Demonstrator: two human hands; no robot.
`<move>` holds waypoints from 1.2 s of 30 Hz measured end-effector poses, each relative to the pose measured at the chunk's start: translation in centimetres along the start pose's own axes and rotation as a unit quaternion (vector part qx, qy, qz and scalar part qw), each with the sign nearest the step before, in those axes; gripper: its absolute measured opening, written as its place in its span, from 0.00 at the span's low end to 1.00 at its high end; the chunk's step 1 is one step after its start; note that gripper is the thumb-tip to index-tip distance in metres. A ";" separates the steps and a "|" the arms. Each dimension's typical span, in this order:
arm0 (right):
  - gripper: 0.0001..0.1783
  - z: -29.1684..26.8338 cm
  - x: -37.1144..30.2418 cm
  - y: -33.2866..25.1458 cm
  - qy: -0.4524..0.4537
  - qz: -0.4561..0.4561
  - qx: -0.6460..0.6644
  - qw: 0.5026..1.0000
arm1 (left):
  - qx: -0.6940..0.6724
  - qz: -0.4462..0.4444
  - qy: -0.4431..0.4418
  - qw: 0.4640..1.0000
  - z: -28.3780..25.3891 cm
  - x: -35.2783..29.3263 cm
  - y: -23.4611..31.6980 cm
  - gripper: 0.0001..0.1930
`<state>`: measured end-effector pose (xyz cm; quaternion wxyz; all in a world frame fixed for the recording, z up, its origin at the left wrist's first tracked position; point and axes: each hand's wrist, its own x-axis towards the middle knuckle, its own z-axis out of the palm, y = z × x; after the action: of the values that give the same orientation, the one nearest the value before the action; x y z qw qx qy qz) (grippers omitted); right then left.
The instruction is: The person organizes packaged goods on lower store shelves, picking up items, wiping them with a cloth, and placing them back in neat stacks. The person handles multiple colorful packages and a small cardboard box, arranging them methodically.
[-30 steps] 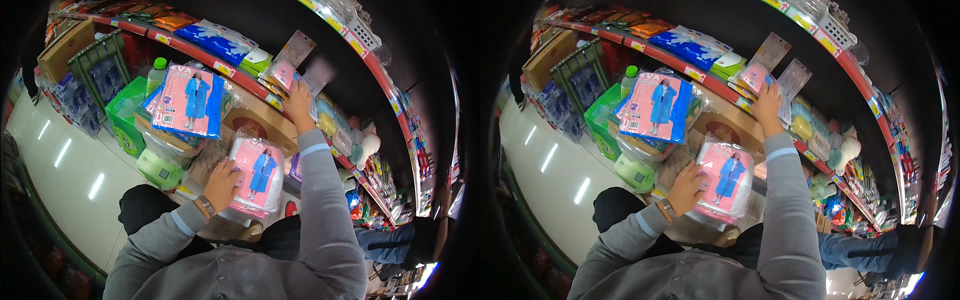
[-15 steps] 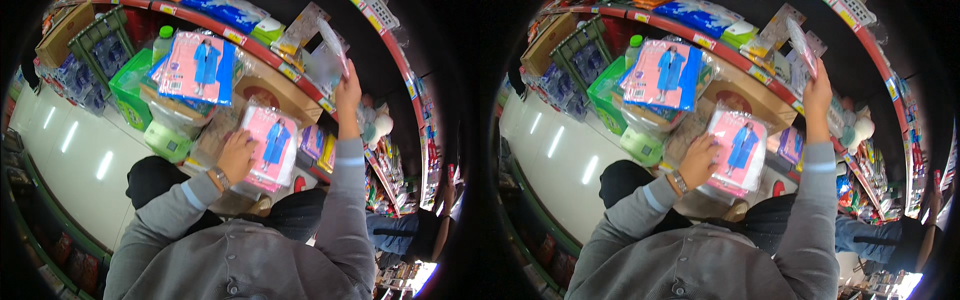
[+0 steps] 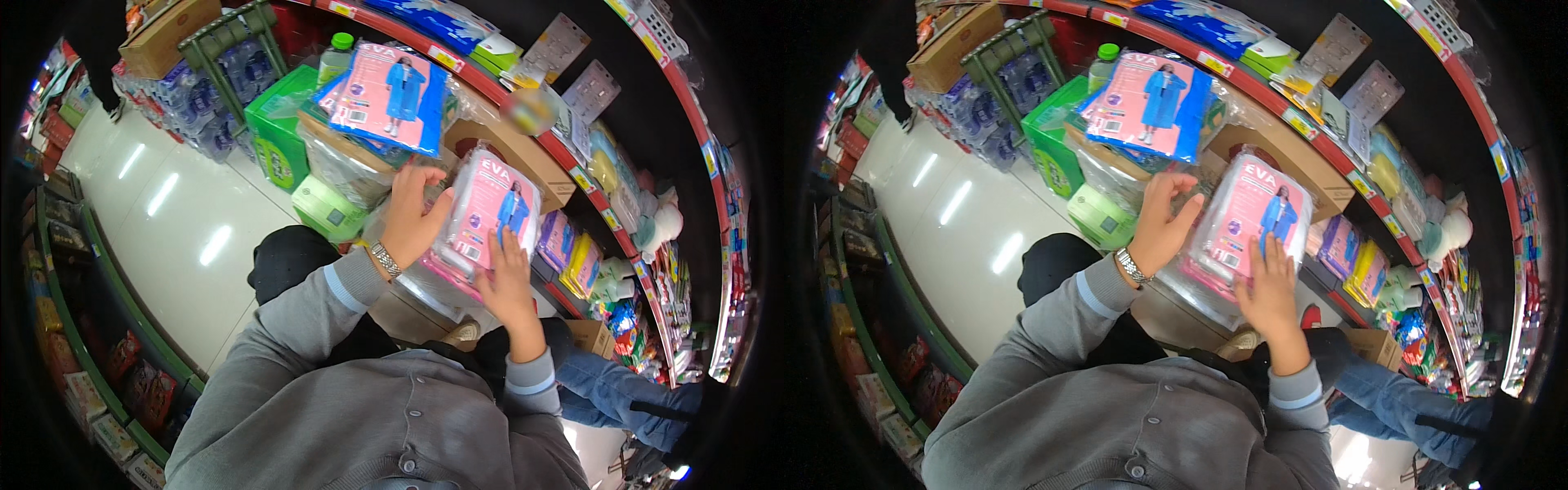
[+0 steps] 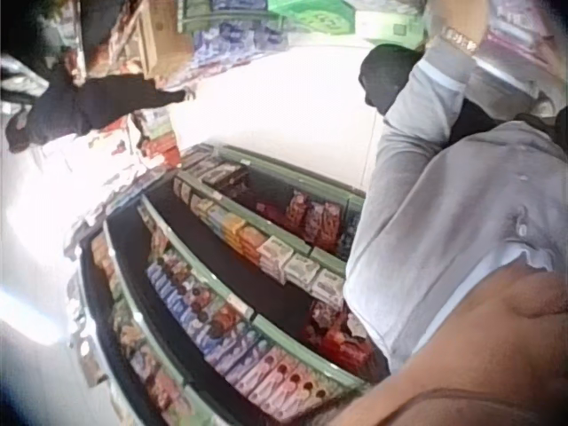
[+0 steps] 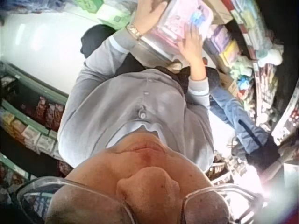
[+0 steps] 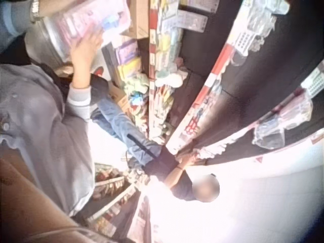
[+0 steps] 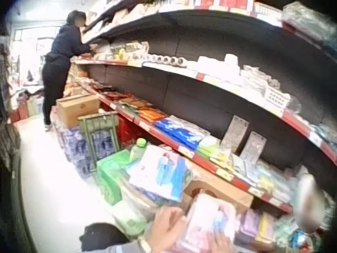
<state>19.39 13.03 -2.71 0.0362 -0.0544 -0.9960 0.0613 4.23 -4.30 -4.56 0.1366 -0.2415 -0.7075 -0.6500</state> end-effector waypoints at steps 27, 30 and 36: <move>0.22 -4.6 15.7 1.7 0.064 0.047 0.803 0.590 | 0.281 -0.034 0.207 0.936 -10.3 11.8 -10.8 0.26; 0.27 -5.8 9.5 7.3 0.123 0.000 0.851 0.510 | 0.333 -0.044 0.167 0.927 -9.6 11.5 -10.7 0.35; 0.37 -6.0 0.3 10.6 0.054 -0.084 0.929 0.357 | 0.236 -0.130 0.101 0.958 -10.1 12.4 -12.8 0.32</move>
<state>20.66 24.27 1.86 0.1228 0.0945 -0.3008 0.9410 -14.10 -12.69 -8.07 0.1748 -0.0420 -0.8484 -0.4980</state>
